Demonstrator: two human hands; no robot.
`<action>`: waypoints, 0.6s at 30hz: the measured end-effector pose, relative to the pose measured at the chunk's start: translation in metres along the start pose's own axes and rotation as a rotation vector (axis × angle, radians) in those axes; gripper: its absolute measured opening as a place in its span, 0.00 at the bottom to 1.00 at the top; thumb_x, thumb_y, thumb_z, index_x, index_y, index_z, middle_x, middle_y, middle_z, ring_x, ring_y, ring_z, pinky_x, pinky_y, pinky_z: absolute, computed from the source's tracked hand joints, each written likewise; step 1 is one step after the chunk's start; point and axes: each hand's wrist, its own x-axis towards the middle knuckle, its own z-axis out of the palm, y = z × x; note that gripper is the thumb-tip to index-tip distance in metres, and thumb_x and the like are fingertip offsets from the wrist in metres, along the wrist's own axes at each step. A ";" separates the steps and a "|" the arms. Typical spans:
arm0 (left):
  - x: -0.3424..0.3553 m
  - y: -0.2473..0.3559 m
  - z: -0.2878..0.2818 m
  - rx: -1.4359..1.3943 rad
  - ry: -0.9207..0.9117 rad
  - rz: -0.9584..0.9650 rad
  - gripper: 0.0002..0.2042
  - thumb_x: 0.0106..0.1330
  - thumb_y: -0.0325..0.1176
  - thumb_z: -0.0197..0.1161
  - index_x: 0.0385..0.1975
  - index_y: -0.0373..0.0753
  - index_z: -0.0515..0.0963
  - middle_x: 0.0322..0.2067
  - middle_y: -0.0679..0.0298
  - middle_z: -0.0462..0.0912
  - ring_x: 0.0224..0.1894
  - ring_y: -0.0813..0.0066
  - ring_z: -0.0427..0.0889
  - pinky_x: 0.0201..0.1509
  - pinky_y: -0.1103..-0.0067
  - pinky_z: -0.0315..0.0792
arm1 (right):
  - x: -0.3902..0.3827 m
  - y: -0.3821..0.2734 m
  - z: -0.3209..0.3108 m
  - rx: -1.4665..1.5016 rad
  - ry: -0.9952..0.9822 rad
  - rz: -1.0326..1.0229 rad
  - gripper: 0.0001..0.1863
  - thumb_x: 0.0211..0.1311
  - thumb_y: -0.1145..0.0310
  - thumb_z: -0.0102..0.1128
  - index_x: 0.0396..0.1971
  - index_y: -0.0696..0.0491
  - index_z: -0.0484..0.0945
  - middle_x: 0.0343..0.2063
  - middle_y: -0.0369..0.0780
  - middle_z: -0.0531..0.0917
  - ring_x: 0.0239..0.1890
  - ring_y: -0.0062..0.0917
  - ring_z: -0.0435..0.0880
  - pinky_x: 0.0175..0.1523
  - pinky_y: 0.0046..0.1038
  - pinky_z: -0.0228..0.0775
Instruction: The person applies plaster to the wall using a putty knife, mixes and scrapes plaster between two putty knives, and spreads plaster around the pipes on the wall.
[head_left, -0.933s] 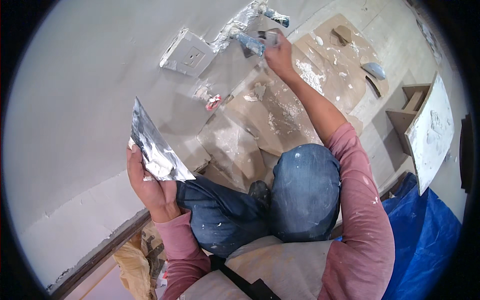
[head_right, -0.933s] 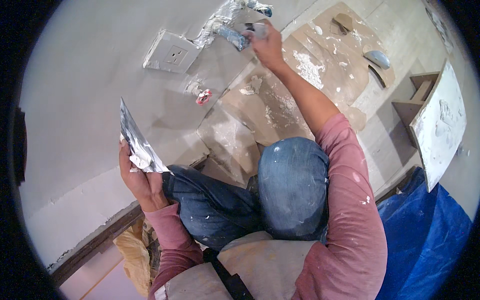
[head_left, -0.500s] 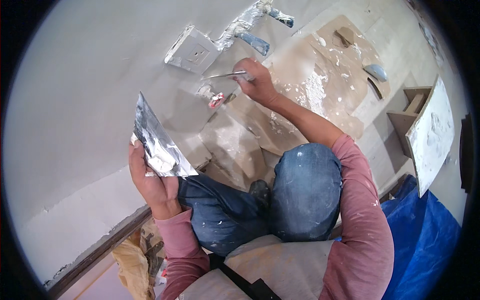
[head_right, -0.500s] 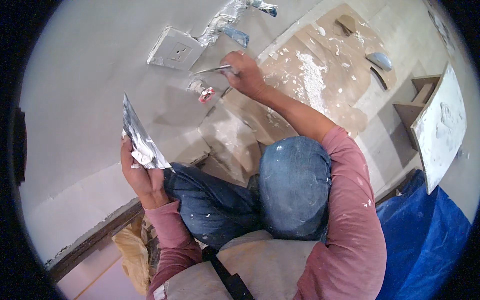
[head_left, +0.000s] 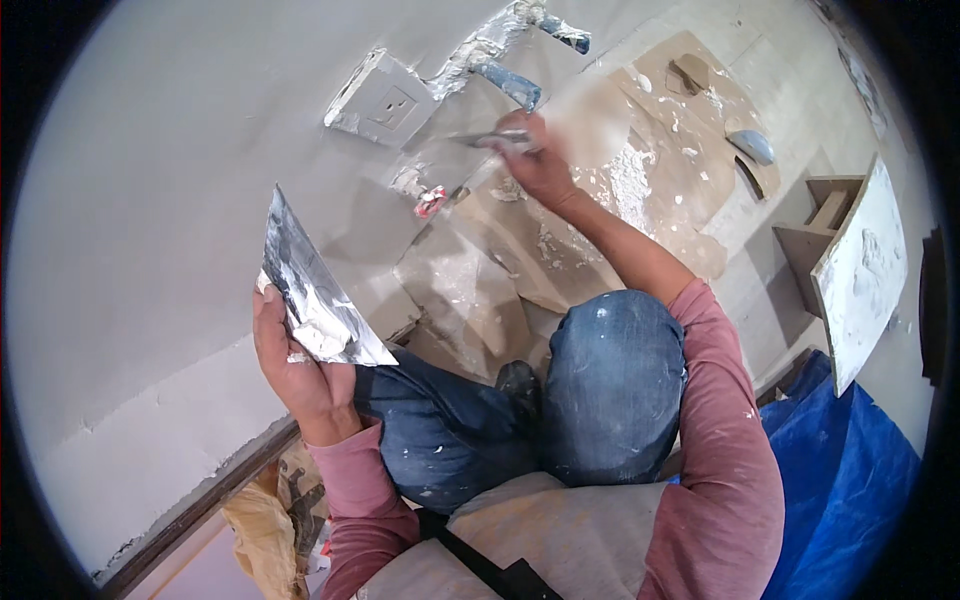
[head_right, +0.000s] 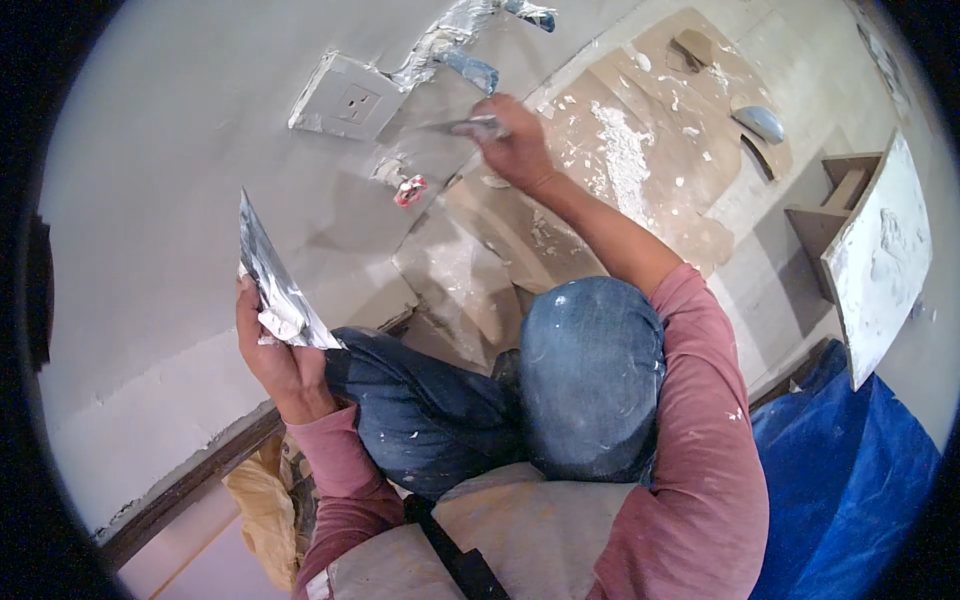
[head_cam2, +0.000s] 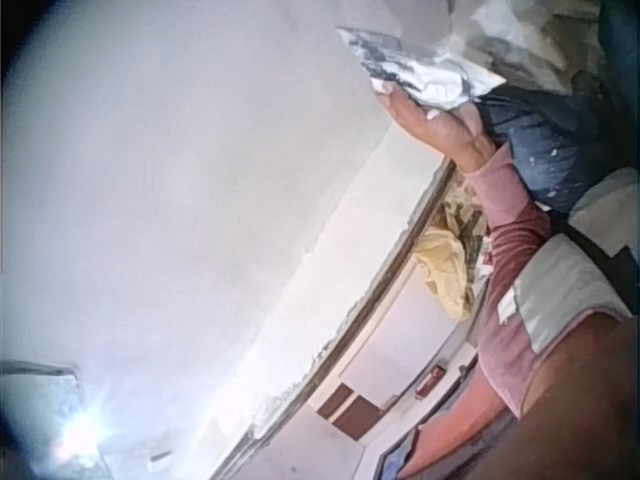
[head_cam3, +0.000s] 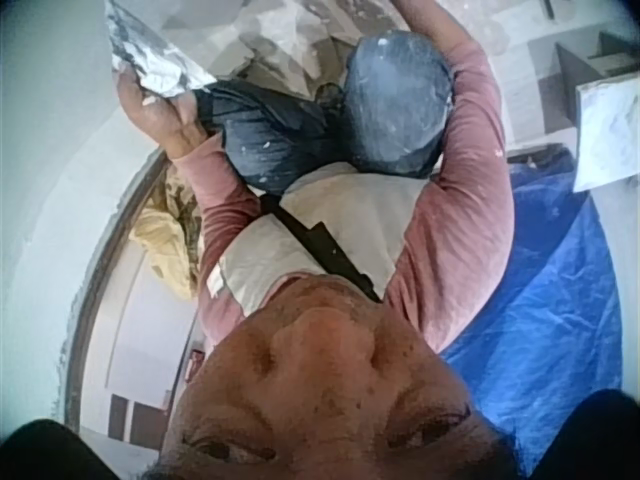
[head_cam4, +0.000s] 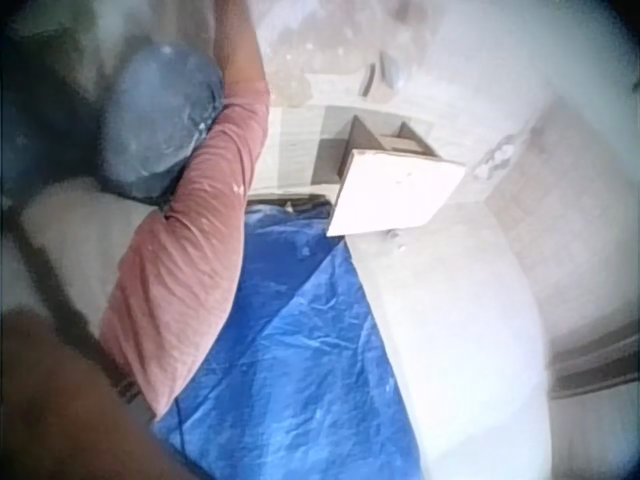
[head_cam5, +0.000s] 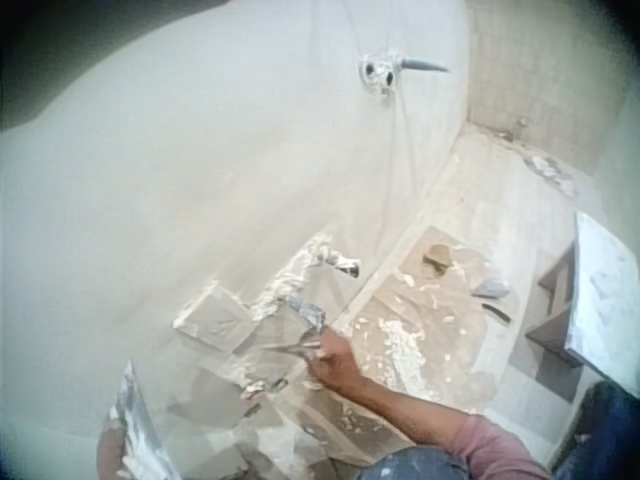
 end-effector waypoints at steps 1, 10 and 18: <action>0.000 -0.001 -0.002 0.002 0.000 -0.002 0.14 0.77 0.32 0.46 0.56 0.35 0.71 0.49 0.61 0.81 0.49 0.72 0.81 0.53 0.74 0.75 | 0.000 -0.006 0.008 0.000 0.001 0.002 0.07 0.56 0.75 0.68 0.32 0.55 0.78 0.30 0.44 0.83 0.35 0.39 0.83 0.41 0.34 0.76; 0.002 0.000 -0.008 0.011 -0.041 0.004 0.14 0.76 0.32 0.46 0.56 0.35 0.72 0.49 0.61 0.81 0.49 0.72 0.81 0.53 0.73 0.75 | 0.025 -0.004 0.022 -0.029 -0.021 0.058 0.11 0.51 0.75 0.67 0.37 0.56 0.79 0.30 0.45 0.83 0.33 0.42 0.83 0.41 0.37 0.75; 0.001 0.000 -0.001 0.009 -0.021 -0.002 0.15 0.76 0.32 0.46 0.57 0.34 0.71 0.50 0.61 0.80 0.50 0.71 0.80 0.54 0.73 0.74 | 0.054 0.052 -0.022 -0.090 0.161 0.234 0.15 0.58 0.68 0.72 0.42 0.58 0.79 0.32 0.43 0.87 0.32 0.23 0.84 0.40 0.27 0.75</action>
